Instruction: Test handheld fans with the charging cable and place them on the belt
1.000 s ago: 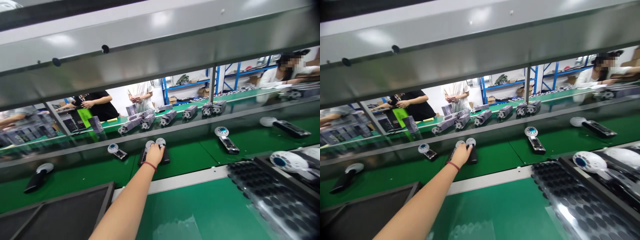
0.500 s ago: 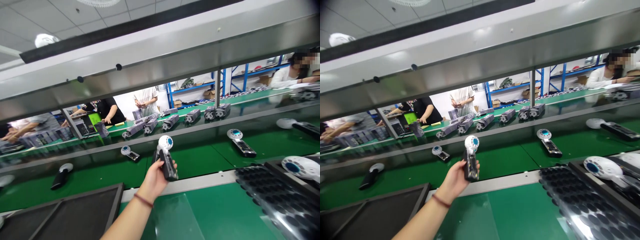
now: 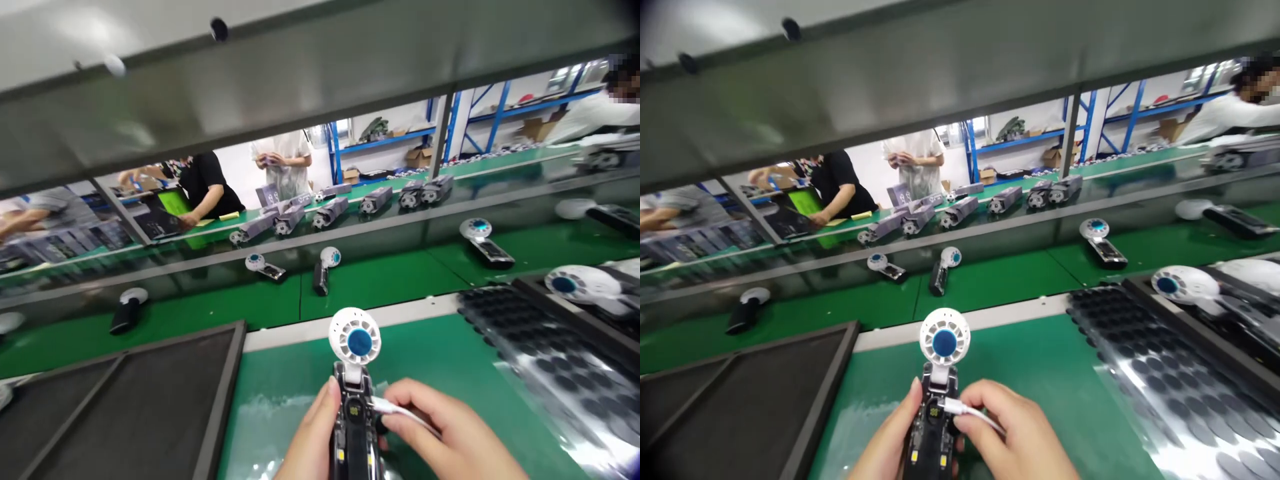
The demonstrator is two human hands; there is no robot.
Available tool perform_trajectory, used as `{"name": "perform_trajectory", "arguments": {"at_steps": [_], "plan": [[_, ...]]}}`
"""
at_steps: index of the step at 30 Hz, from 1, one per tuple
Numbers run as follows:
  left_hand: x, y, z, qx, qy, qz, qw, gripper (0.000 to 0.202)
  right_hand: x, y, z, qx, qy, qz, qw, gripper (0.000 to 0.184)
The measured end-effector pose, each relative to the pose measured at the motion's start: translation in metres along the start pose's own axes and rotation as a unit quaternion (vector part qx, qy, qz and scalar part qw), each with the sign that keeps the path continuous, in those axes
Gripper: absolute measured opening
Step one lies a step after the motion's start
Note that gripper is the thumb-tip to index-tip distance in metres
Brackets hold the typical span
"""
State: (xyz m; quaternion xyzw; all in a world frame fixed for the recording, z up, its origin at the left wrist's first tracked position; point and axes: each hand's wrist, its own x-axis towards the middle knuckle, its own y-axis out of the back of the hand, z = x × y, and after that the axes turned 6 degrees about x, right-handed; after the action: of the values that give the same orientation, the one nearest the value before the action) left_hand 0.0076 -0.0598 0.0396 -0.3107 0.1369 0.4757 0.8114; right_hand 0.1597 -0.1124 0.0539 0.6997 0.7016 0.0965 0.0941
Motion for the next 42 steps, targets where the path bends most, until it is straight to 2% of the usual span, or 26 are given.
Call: {"name": "perform_trajectory", "arguments": {"at_steps": [2,6,11,20,28,32,42], "plan": [[-0.001,-0.004,-0.004,0.005,0.02,-0.008,1.0,0.05,-0.002,-0.002,-0.004,-0.018,0.005,0.019,1.0,0.015],[0.007,-0.003,-0.017,-0.008,0.05,-0.031,0.998,0.054,-0.004,-0.008,-0.002,-0.095,0.015,0.015,0.995,0.014],[0.014,-0.001,-0.029,-0.016,0.031,-0.045,0.998,0.049,-0.001,-0.011,0.006,-0.17,0.033,0.005,0.985,0.014],[0.01,-0.001,-0.028,-0.033,0.053,-0.049,0.997,0.045,0.0,-0.014,0.007,-0.198,0.055,0.026,0.978,0.013],[0.007,-0.008,-0.023,-0.142,-0.009,-0.095,0.985,0.025,-0.005,-0.018,0.014,-0.217,0.086,0.041,0.972,0.011],[0.005,-0.012,-0.019,-0.143,-0.039,-0.101,0.984,0.023,-0.006,-0.02,0.015,-0.241,0.111,0.056,0.963,0.011],[0.003,-0.012,-0.019,-0.169,-0.021,-0.09,0.981,0.023,-0.007,-0.023,0.014,-0.294,0.162,0.074,0.939,0.015]]}}
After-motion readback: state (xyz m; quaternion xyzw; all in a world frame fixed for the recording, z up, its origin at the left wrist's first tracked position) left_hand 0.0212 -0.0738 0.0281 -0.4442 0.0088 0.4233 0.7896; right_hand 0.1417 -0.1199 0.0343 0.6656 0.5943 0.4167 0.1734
